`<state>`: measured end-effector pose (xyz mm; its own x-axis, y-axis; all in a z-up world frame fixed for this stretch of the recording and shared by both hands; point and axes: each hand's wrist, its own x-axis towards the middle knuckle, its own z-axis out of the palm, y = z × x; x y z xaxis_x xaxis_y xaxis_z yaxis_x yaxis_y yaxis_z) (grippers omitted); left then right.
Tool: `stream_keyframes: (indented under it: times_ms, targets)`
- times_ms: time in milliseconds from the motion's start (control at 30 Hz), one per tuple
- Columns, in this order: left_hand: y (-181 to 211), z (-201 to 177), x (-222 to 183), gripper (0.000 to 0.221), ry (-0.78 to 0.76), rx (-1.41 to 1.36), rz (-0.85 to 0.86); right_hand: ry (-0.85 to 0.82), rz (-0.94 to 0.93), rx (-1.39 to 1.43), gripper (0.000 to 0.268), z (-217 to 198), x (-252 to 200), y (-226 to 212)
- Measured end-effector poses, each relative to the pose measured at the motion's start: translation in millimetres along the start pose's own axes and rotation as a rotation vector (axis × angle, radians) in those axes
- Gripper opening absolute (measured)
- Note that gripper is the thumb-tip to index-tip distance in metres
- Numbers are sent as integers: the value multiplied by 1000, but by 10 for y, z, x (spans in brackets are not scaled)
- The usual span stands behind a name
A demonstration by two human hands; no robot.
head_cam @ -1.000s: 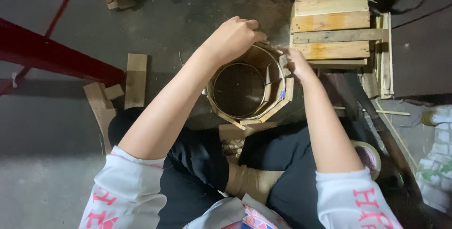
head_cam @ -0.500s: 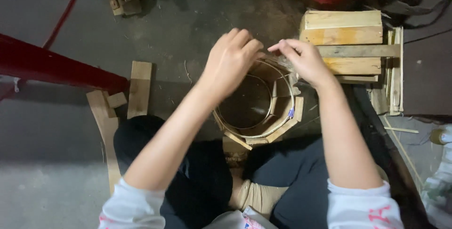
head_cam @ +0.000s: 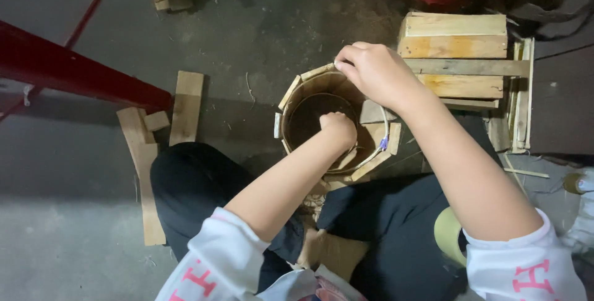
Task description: Assembling a wooden drum shell by arranging vertical slats and securing them with adhesive tape.
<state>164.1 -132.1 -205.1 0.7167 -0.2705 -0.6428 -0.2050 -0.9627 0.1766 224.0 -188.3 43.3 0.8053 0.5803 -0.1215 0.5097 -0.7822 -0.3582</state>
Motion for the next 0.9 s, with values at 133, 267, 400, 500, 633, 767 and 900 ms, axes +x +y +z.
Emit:
stream_keyframes:
  times_ms: [133,267,400,500,633,767,900]
  targets:
    - [-52,110,242,25,-70,20,-25,121,-157,-2,20,119,-77,97]
    - [-55,-129,9,28,-78,116,16,192,-224,-12,18,233,-98,178]
    - [-48,-171,64,35,-94,237,75,272,-268,-28,17,282,-90,193]
    - [-88,-122,64,40,-113,323,113,297,-286,-3,19,297,-123,179]
    - [-154,-146,67,47,-125,437,162,341,-316,1,18,335,-116,200]
    - [-182,27,362,54,-140,544,214,354,-332,-10,19,368,-123,199]
    - [-237,62,339,61,-151,653,262,389,-339,-6,20,403,-106,199]
